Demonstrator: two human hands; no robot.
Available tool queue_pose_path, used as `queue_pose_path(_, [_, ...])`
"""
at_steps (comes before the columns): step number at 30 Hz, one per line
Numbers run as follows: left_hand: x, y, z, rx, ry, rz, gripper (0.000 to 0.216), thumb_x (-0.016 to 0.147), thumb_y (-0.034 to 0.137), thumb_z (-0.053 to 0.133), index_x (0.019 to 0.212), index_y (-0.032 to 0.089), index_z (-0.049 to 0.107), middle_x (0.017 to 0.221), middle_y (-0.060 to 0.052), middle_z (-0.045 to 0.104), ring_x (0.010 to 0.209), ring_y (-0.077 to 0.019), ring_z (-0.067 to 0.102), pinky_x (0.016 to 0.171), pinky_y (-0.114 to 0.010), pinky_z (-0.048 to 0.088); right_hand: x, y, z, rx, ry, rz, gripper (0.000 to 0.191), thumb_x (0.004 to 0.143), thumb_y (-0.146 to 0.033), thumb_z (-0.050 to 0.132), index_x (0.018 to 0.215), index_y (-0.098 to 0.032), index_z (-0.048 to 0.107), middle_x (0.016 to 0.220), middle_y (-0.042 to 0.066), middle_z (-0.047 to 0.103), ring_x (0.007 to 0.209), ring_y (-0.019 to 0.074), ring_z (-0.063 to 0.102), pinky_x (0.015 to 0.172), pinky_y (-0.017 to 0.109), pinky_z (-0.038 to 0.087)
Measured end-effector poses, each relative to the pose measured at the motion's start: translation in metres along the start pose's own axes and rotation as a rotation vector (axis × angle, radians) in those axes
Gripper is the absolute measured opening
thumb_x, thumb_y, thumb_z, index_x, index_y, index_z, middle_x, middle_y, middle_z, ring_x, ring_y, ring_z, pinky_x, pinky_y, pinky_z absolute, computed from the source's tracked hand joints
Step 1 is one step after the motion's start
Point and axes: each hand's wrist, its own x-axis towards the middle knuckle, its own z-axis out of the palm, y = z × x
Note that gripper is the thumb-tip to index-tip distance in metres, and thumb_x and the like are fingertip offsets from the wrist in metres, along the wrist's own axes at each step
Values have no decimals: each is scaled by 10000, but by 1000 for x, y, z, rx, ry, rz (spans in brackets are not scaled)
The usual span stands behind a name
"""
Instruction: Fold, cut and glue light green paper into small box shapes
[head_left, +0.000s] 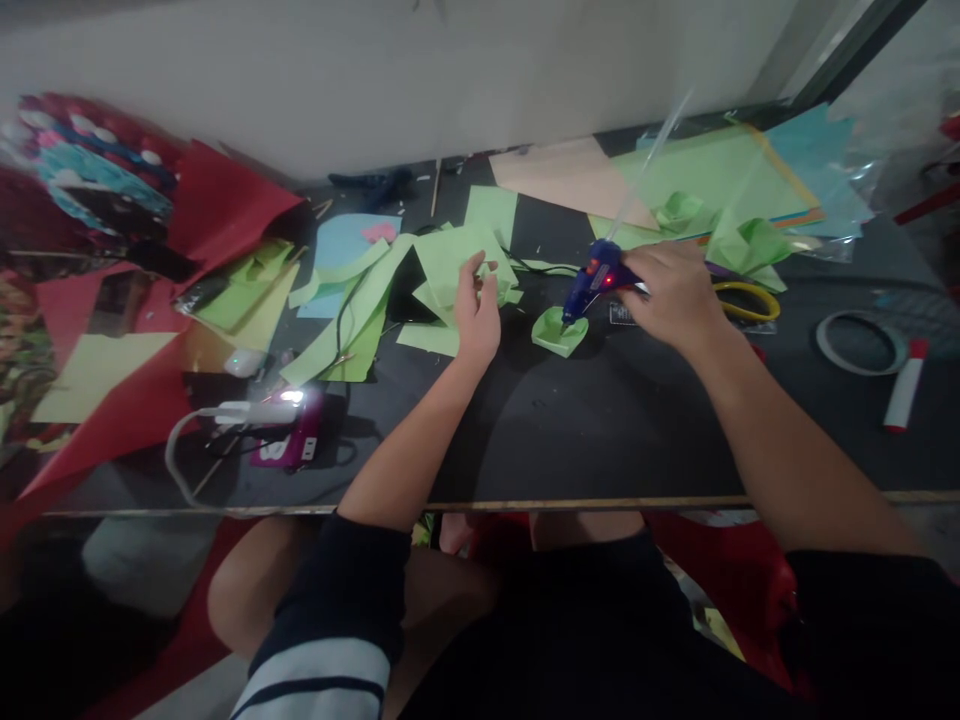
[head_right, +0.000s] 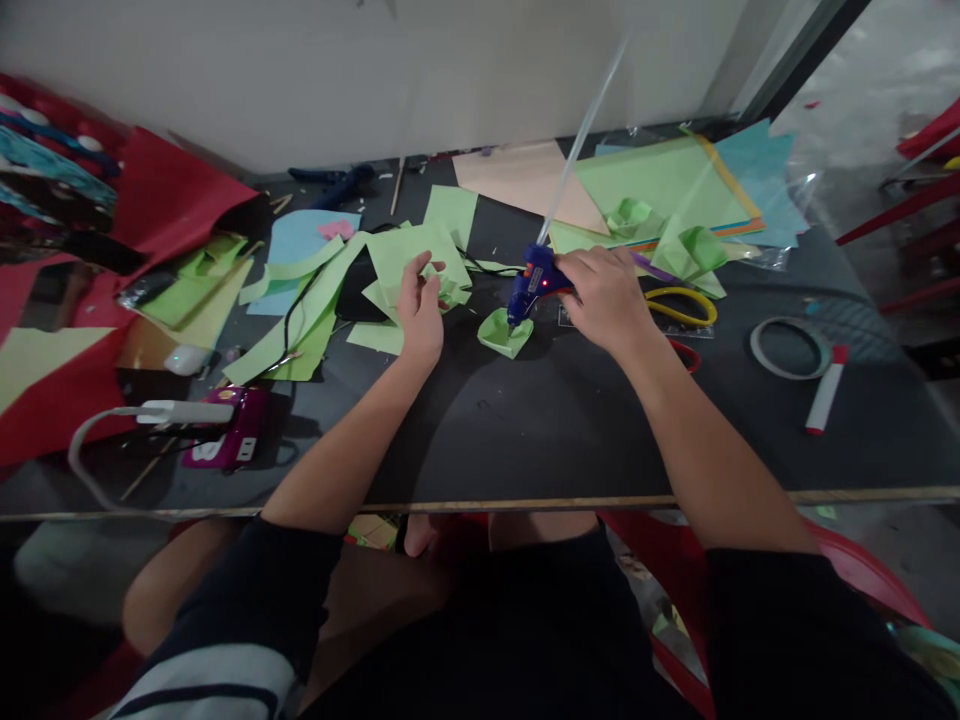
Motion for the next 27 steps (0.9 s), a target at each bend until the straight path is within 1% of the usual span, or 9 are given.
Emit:
queue_pose_path(3, [1,0,-2,-7,-18,-13,652,1007,803,434,1416,319,588,1294,-97,689,913,-174,650,772,-316,586,0,-1,-1,3,-6,1,407,920,-216,556,1298,-242,706,1306,134,741,1269,391,649,1109,609,466])
queue_pose_path(7, [1,1,-3,-27,-46,-39,703,976,840,454,1431,321,588,1291,-111,680,957,-200,641,795,-342,584,1,-3,-3,19,-20,-3,399,922,-208,550,1284,-240,714,1302,148,741,1262,403,657,1099,634,465])
queue_pose_path(11, [1,-1,-2,-21,-43,-24,728,957,862,454,1426,323,589,1291,-106,681,958,-195,645,780,-323,579,1,-4,-3,19,-11,1,389,924,-217,553,1274,-246,720,1301,143,745,1247,401,662,1106,635,462])
queue_pose_path(14, [1,-3,-1,-12,-46,-3,712,971,841,450,1450,329,573,1313,-106,679,999,-199,661,785,-311,587,1,-3,-2,24,-2,-5,407,911,-207,549,1274,-262,724,1288,121,756,1240,394,662,1105,638,468])
queue_pose_path(17, [0,-1,-1,-11,-81,6,682,973,801,523,1471,337,563,1338,-113,677,1031,-212,666,759,-300,587,1,-2,-2,29,-11,-5,413,915,-197,529,1271,-270,725,1280,112,759,1241,385,659,1113,640,462])
queue_pose_path(21, [-3,7,-4,21,-162,47,684,944,721,669,1491,330,549,1385,-125,660,1069,-232,665,715,-286,571,1,-3,-3,29,-11,2,412,927,-197,515,1277,-259,723,1292,123,749,1256,389,652,1123,643,450])
queue_pose_path(25, [-6,13,-4,78,-203,98,750,883,684,768,1501,328,538,1426,-133,647,1112,-259,667,704,-294,576,0,-4,-5,30,-21,-4,395,936,-235,547,1292,-287,711,1294,113,747,1277,398,639,1139,650,432])
queue_pose_path(27, [-6,14,-3,103,-227,125,809,849,680,807,1516,325,521,1445,-141,642,1164,-288,662,742,-313,591,0,-5,-6,26,-24,-6,373,948,-260,547,1280,-302,712,1281,103,751,1280,395,633,1144,645,426])
